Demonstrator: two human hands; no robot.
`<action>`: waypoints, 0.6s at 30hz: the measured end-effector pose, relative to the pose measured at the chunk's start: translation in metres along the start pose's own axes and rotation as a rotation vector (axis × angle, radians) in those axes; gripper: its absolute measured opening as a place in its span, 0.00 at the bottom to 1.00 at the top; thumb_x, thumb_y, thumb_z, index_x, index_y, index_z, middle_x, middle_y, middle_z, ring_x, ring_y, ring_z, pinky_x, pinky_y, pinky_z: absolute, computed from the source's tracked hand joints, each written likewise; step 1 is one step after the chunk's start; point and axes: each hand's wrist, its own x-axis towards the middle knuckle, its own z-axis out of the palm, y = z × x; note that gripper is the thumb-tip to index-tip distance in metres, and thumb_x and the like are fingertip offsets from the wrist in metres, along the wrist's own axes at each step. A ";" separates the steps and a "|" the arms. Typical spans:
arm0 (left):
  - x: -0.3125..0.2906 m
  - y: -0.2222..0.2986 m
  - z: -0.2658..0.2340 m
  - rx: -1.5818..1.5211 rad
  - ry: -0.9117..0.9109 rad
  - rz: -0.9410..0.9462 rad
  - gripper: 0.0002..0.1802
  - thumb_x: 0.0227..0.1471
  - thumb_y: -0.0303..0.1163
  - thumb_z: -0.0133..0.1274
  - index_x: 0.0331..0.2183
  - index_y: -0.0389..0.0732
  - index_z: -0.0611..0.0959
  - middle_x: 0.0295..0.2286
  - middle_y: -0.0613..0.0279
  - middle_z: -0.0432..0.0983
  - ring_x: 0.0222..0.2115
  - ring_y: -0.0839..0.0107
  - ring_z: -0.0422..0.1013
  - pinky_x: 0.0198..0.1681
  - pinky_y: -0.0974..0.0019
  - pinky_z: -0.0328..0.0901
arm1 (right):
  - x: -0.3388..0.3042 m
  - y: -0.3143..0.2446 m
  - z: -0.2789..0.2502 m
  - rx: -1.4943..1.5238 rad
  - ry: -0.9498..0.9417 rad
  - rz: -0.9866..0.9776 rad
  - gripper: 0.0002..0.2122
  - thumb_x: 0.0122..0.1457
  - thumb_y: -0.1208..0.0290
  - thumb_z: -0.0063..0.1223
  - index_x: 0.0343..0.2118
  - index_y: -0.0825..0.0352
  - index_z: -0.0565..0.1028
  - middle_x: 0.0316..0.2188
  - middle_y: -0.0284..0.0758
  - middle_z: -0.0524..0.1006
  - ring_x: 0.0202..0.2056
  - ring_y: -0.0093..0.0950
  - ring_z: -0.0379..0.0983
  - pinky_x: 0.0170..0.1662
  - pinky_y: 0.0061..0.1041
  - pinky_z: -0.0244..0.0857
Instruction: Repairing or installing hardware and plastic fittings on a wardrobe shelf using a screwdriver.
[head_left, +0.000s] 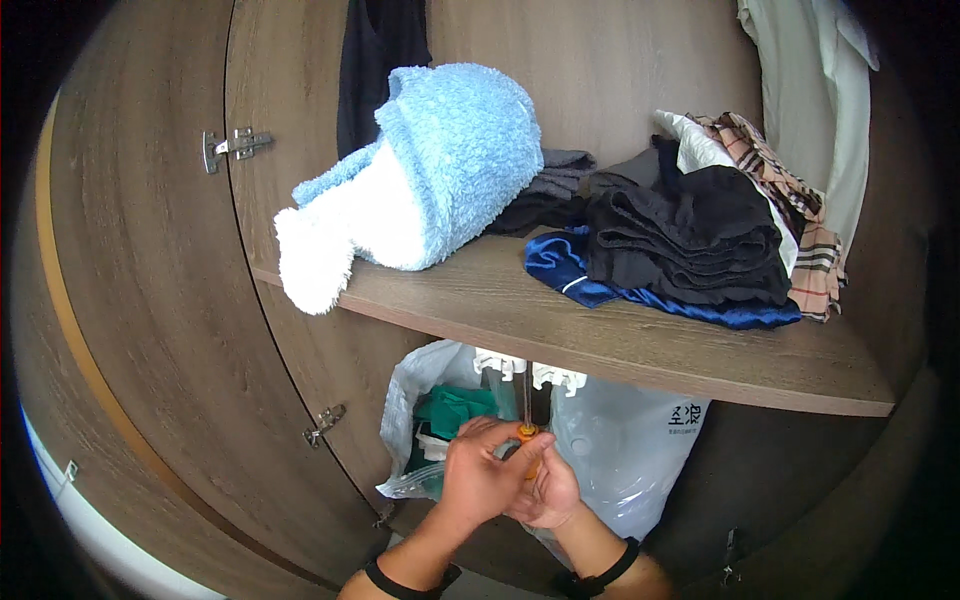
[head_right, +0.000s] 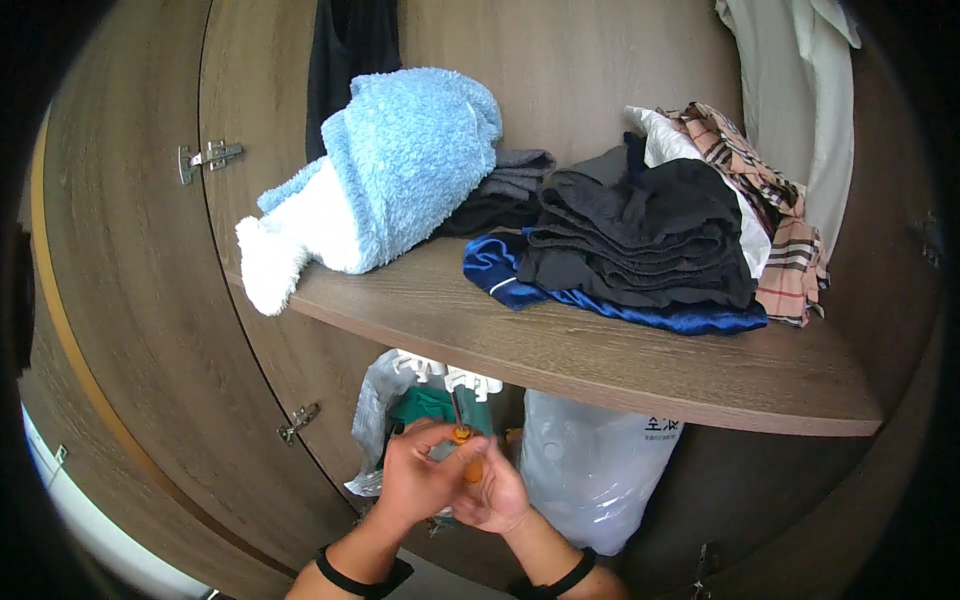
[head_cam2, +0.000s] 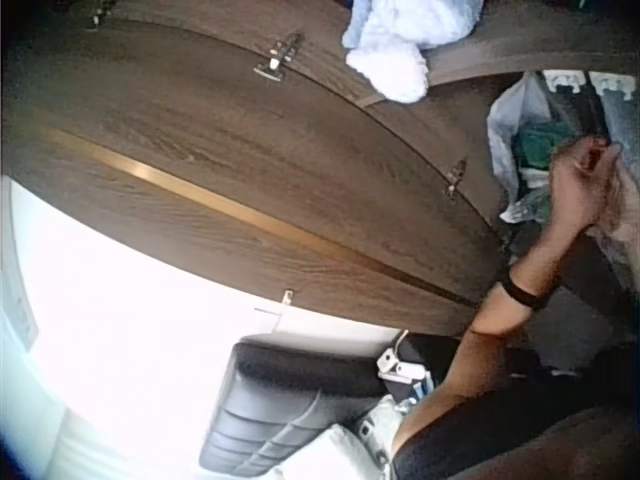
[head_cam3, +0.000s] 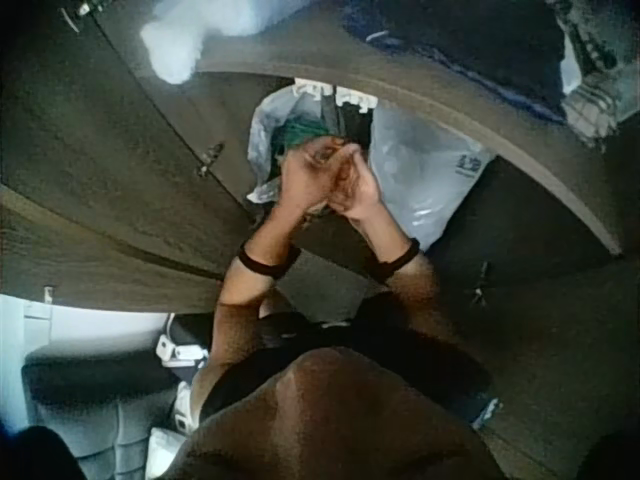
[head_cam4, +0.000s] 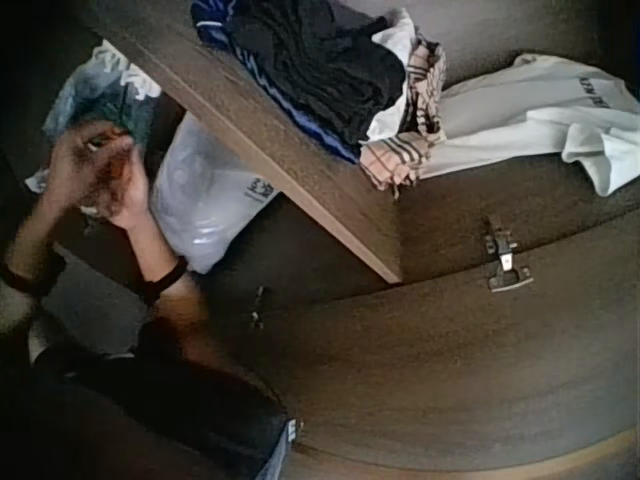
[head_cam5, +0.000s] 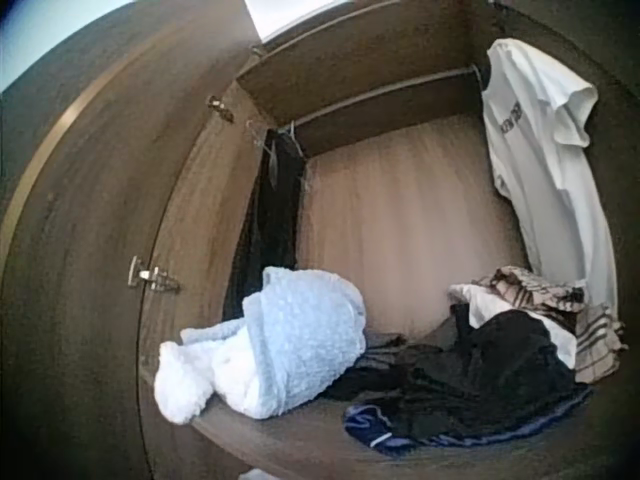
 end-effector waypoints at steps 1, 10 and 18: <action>0.000 -0.002 0.000 -0.009 -0.006 0.007 0.09 0.44 0.30 0.65 0.28 0.37 0.85 0.24 0.57 0.79 0.25 0.65 0.73 0.32 0.65 0.67 | -0.007 -0.001 -0.019 -0.007 0.004 -0.009 0.25 0.62 0.39 0.33 0.48 0.55 0.68 0.25 0.29 0.70 0.13 0.20 0.59 0.14 0.17 0.51; -0.005 0.000 -0.011 -0.059 0.031 -0.112 0.12 0.41 0.35 0.67 0.30 0.40 0.86 0.28 0.58 0.81 0.28 0.62 0.76 0.36 0.64 0.69 | -0.001 0.014 0.009 0.106 0.161 -0.038 0.14 0.58 0.53 0.55 0.43 0.52 0.68 0.22 0.25 0.64 0.22 0.16 0.61 0.19 0.15 0.53; -0.006 -0.004 -0.010 -0.177 -0.046 -0.122 0.09 0.44 0.28 0.66 0.30 0.37 0.85 0.29 0.61 0.81 0.31 0.74 0.75 0.37 0.69 0.69 | -0.004 0.005 0.038 0.098 0.198 -0.082 0.13 0.61 0.52 0.51 0.44 0.51 0.68 0.27 0.27 0.68 0.21 0.19 0.62 0.20 0.21 0.56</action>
